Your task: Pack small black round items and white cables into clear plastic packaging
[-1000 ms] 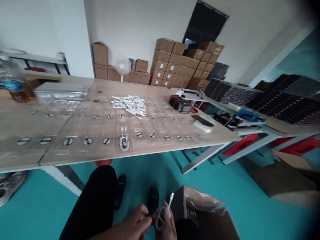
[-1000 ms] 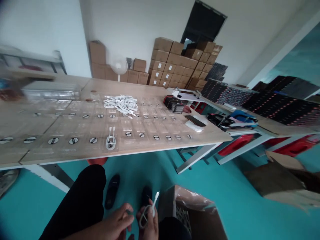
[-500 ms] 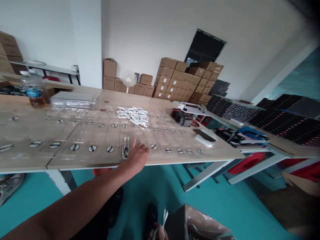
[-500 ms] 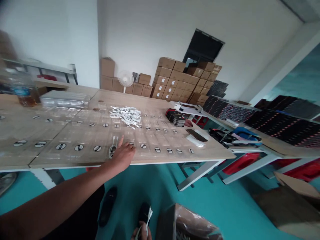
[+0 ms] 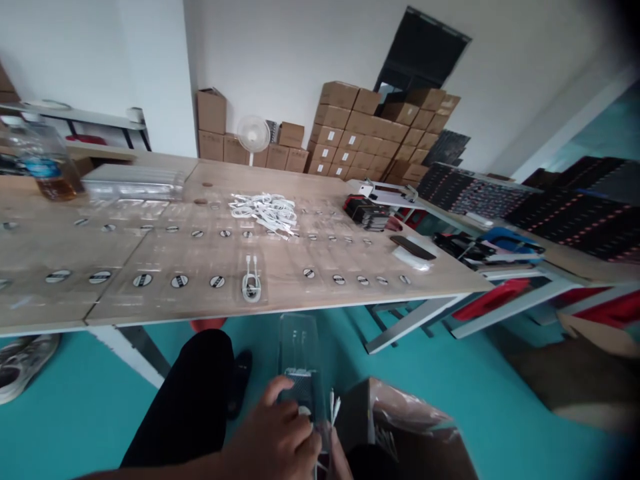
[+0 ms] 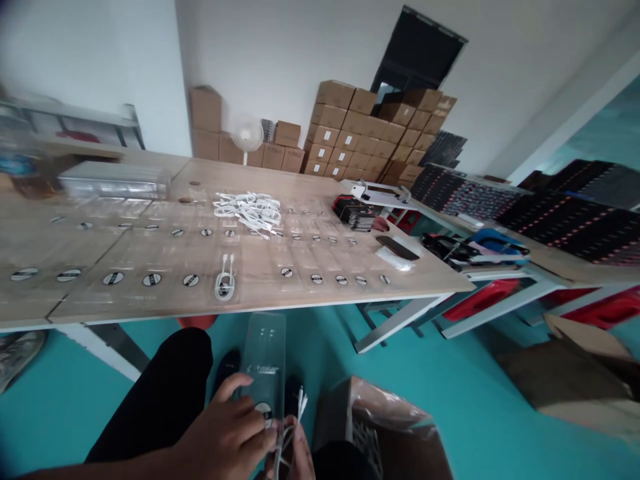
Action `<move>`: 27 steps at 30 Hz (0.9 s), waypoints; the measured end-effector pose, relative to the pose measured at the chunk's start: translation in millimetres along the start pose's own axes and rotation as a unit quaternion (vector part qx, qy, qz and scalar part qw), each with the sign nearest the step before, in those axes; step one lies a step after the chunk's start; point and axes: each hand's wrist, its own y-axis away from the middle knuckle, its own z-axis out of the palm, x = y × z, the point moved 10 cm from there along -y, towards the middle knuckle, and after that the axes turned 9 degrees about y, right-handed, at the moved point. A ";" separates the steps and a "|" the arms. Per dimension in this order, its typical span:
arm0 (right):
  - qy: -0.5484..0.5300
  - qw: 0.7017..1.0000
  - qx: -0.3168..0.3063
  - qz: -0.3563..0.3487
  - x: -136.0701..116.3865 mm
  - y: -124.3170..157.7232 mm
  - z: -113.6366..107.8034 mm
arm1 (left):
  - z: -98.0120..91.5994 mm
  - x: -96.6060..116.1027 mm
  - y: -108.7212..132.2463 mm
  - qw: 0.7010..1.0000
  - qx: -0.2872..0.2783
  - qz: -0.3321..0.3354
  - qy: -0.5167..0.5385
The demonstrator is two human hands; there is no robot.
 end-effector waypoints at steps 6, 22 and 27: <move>0.050 0.998 -0.032 -0.025 -7.7 19.9 27.0 | 87.2 -23.4 43.6 0.988 -0.095 -0.058 0.111; 0.284 0.953 0.065 -0.077 -12.5 11.4 14.3 | 152.9 -164.1 94.7 0.426 0.250 -0.463 0.736; 0.254 0.959 0.111 -0.055 -11.6 9.4 -1.9 | 151.1 -175.7 106.0 0.468 0.306 -0.465 0.686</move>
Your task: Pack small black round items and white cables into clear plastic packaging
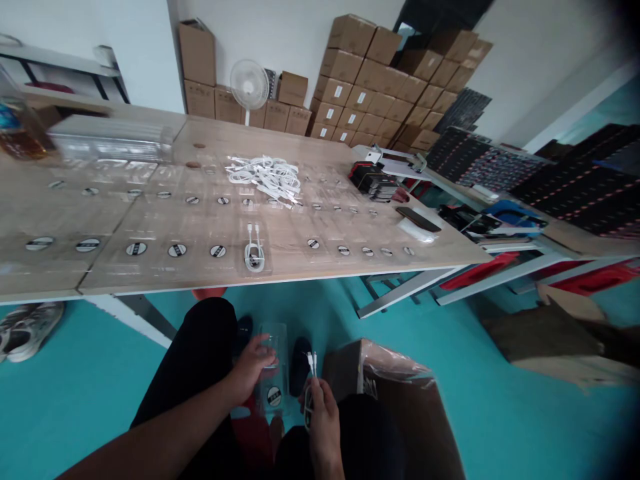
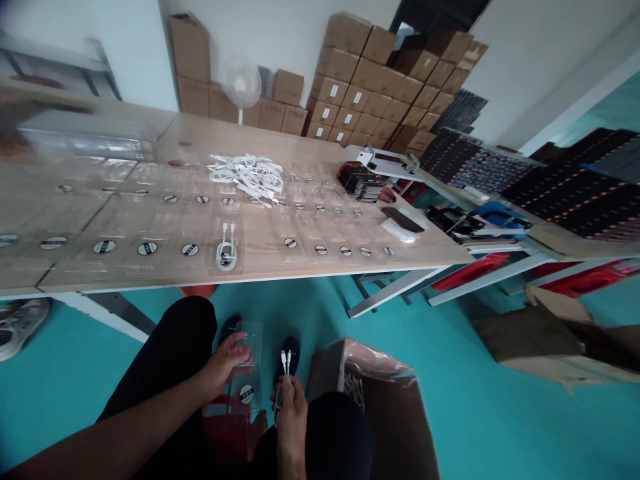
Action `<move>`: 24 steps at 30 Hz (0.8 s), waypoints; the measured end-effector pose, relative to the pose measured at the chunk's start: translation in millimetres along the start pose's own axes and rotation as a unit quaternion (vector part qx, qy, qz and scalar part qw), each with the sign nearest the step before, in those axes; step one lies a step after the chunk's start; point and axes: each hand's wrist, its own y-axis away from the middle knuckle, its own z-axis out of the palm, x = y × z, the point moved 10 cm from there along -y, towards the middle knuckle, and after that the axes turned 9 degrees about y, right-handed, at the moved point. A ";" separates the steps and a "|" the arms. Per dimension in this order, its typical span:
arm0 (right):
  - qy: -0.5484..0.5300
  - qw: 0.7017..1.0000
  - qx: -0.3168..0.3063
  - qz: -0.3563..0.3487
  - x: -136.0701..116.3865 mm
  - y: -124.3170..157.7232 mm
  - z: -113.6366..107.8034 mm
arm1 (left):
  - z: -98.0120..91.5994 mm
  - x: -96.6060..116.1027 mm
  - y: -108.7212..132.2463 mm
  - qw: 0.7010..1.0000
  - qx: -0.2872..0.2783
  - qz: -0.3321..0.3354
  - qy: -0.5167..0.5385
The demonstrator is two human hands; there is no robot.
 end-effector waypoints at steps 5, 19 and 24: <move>-0.031 0.999 -0.032 -0.001 -6.0 8.1 7.3 | 10.1 18.6 1.2 0.989 -0.043 0.102 -0.094; 0.050 0.992 -0.115 -0.015 -23.7 23.3 28.7 | 44.0 7.4 14.4 0.976 -0.173 0.054 -0.122; -0.078 0.980 -0.166 0.081 -4.2 29.7 38.4 | 51.4 9.7 23.0 0.968 -0.197 0.059 -0.143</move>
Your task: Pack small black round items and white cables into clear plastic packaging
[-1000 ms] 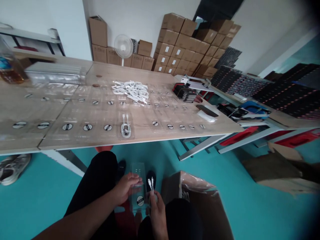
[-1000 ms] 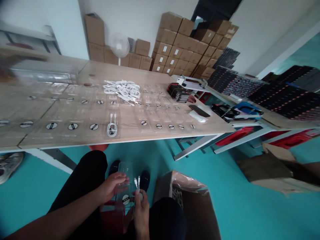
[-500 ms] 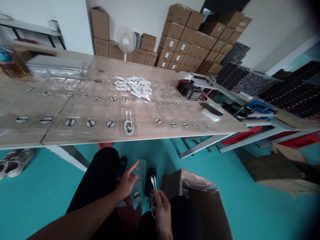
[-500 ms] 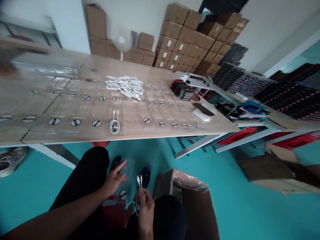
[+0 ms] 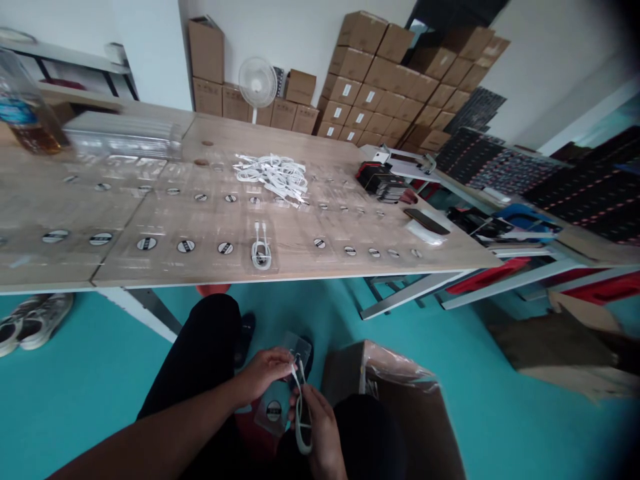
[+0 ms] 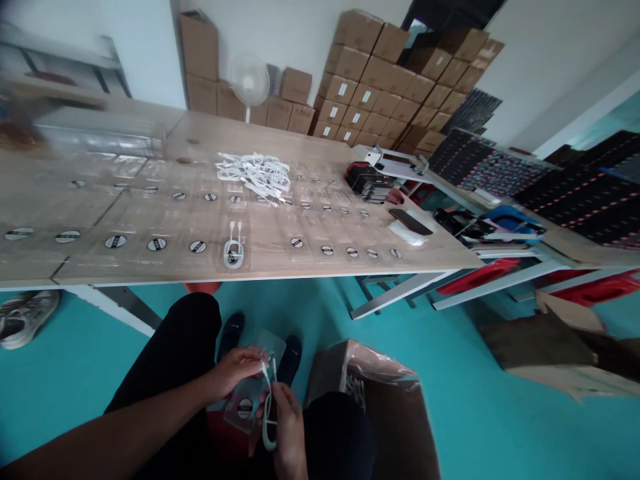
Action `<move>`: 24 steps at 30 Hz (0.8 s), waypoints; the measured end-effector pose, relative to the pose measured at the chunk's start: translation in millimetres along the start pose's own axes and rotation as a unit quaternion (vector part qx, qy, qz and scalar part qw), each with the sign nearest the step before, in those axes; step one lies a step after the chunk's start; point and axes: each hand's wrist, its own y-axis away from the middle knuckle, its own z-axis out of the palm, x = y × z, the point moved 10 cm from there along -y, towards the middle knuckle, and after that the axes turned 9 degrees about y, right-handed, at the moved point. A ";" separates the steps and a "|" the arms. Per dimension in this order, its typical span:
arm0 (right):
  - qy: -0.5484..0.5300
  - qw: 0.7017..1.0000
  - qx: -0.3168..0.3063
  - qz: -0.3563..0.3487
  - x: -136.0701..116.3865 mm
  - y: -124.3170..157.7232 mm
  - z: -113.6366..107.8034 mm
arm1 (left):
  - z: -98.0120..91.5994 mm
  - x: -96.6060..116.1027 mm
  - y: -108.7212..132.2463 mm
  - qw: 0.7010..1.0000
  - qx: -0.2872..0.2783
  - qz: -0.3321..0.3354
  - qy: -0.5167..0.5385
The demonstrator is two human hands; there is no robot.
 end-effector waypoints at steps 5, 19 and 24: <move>0.058 0.996 0.057 -0.037 -8.8 0.3 -5.2 | -23.4 -8.9 -1.5 0.993 0.116 -0.001 0.008; 0.374 0.899 0.200 -0.108 -36.3 1.3 -19.0 | -31.3 -16.2 -0.8 0.988 0.147 -0.022 0.046; 0.302 0.934 0.168 -0.095 -34.4 -3.3 -13.3 | -30.9 -15.5 -0.5 0.983 0.156 -0.017 0.096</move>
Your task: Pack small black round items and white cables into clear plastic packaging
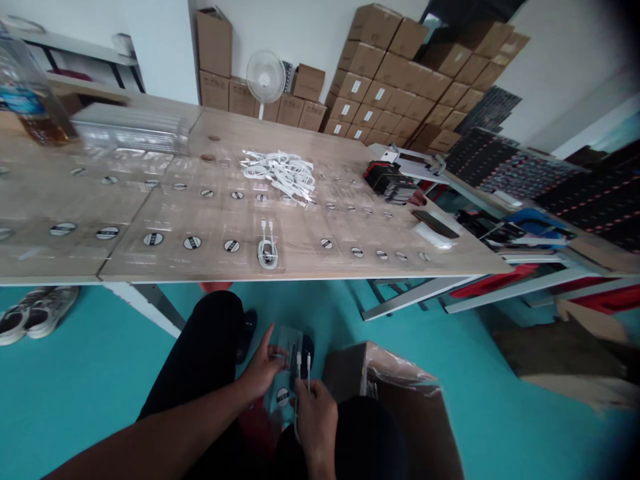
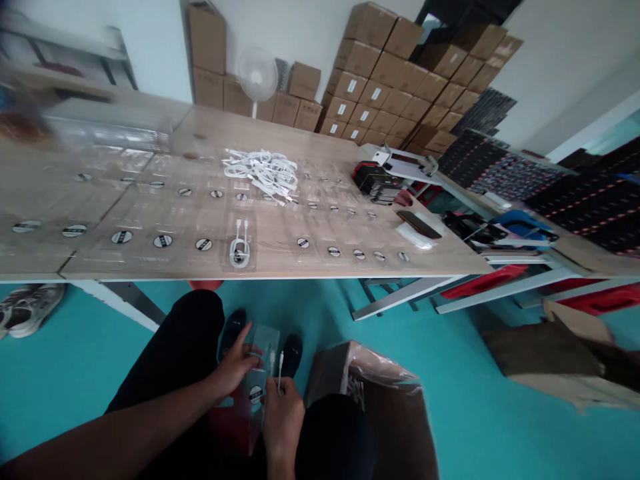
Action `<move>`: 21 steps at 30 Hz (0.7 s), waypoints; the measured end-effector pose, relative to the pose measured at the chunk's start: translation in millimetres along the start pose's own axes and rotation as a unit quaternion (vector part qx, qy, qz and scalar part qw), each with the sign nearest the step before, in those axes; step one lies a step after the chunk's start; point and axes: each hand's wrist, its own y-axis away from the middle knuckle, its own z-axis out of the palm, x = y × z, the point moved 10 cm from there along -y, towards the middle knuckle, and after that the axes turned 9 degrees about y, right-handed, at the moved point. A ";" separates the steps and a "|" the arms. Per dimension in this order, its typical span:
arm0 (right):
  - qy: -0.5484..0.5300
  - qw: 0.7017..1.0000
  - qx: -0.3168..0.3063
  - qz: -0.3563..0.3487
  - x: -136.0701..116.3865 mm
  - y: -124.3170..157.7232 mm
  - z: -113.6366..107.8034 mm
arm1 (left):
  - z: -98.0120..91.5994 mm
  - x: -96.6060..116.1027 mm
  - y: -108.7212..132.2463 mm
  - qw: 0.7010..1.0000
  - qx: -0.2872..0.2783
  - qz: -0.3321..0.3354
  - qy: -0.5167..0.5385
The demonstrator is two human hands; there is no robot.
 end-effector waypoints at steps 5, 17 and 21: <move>-0.095 0.995 -0.036 0.019 2.2 -2.5 19.6 | 8.6 -13.2 3.7 0.996 -0.030 -0.055 0.062; -0.129 0.986 -0.099 0.036 9.2 -2.9 47.9 | 5.5 -1.8 3.8 0.997 -0.013 0.018 -0.069; -0.113 0.989 -0.094 0.027 4.6 -2.3 48.1 | 1.2 0.1 3.7 0.996 0.006 0.046 -0.079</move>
